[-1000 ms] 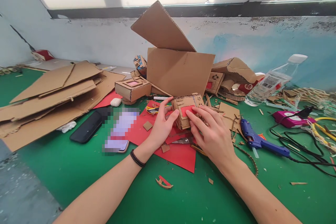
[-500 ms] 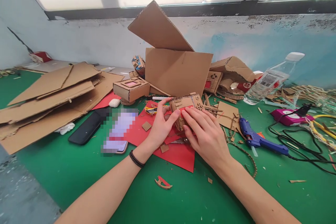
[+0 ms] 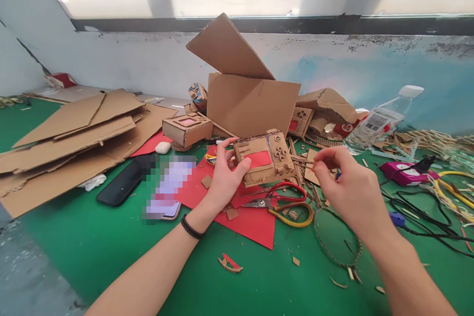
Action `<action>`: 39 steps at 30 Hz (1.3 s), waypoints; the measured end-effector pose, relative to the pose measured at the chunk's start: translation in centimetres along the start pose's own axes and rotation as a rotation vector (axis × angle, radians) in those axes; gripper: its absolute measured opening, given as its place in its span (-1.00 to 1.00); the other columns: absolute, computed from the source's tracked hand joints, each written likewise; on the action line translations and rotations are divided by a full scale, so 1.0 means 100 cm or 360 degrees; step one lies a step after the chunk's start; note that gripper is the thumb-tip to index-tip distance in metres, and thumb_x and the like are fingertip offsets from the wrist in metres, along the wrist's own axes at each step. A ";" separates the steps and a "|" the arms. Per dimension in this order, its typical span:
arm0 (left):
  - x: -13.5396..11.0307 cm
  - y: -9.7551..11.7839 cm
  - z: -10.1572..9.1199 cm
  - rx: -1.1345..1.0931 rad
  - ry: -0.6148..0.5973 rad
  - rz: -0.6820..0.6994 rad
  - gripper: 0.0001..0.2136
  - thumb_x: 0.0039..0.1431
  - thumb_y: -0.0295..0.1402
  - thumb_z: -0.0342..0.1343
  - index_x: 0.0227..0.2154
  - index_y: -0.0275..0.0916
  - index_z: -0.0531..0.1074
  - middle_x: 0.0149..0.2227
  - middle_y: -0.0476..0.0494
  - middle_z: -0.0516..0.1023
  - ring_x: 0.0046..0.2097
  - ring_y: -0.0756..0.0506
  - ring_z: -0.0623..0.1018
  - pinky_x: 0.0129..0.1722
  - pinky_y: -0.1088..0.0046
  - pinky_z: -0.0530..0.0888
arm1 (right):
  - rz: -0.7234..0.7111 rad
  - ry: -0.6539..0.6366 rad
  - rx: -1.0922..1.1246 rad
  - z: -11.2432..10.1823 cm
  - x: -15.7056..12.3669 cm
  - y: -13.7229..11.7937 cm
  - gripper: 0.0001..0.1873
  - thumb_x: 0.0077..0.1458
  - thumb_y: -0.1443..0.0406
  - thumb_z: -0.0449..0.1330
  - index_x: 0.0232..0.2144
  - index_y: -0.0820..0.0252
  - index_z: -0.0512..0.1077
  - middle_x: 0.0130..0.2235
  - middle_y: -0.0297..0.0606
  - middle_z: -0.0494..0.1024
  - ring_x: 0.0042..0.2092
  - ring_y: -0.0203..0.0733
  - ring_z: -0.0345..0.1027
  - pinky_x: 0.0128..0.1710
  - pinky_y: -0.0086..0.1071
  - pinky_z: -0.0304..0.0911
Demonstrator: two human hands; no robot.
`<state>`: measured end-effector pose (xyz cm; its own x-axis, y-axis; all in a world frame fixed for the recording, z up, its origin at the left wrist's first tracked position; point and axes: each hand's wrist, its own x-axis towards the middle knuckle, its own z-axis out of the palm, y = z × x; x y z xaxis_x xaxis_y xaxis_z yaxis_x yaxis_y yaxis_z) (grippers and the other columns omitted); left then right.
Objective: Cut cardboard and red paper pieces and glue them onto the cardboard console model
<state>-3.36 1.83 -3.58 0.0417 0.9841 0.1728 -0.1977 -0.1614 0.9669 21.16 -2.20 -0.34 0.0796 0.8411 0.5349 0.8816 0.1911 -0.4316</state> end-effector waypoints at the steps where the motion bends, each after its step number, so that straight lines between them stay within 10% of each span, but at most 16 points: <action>1: 0.001 0.002 -0.001 -0.0005 0.0028 0.0034 -0.48 0.22 -0.22 0.27 0.17 -0.07 0.21 0.02 -0.18 0.55 -0.04 -0.12 0.59 -0.12 0.37 0.57 | -0.0014 -0.0253 0.0059 -0.005 0.001 0.006 -0.87 0.29 0.20 0.13 -0.22 0.06 0.46 -0.34 -0.32 0.63 -0.42 -0.16 0.47 -0.42 -0.34 0.29; 6: 0.008 0.007 -0.010 0.0036 0.0220 0.0165 -0.49 0.18 -0.27 0.25 0.15 -0.11 0.22 0.01 -0.19 0.56 0.00 -0.13 0.59 -0.08 0.35 0.57 | -0.0404 -0.1166 0.0077 0.005 -0.013 0.019 -0.72 0.32 0.15 0.16 0.02 0.01 0.52 -0.01 -0.21 0.63 -0.02 -0.01 0.54 -0.05 -0.19 0.42; 18: 0.022 0.008 -0.033 0.0111 0.0509 0.0409 -0.45 0.16 -0.23 0.28 0.17 -0.15 0.22 0.06 -0.23 0.56 0.04 -0.14 0.60 0.01 0.31 0.56 | -0.0355 -0.1356 -0.0121 0.012 -0.012 0.004 -0.84 0.09 0.40 0.18 -0.24 0.13 0.43 -0.21 -0.25 0.59 -0.19 -0.07 0.47 -0.18 -0.22 0.32; 30: 0.017 0.015 -0.028 0.0206 0.0736 0.0535 -0.46 0.21 -0.21 0.27 0.18 -0.12 0.22 0.09 -0.24 0.51 0.06 -0.14 0.58 -0.02 0.32 0.57 | 0.0222 -0.0779 0.0788 0.023 -0.004 -0.006 -0.63 0.23 -0.06 0.18 -0.19 0.08 0.38 -0.30 -0.28 0.55 -0.26 -0.11 0.43 -0.25 -0.28 0.35; 39: 0.002 0.015 -0.008 0.0129 0.0585 0.0455 -0.47 0.20 -0.26 0.28 0.15 -0.10 0.18 0.03 -0.18 0.49 -0.03 -0.09 0.59 -0.13 0.39 0.57 | -0.0056 -0.0424 0.0280 0.039 -0.014 -0.017 -0.56 0.16 -0.04 0.30 -0.09 0.10 0.40 -0.20 -0.21 0.53 -0.25 -0.08 0.42 -0.29 -0.28 0.32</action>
<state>-4.43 1.88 -2.21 -0.3555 0.8583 0.3701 -0.0734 -0.4204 0.9044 17.71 -1.67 -3.20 -0.0945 0.9310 0.3527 0.7857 0.2873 -0.5479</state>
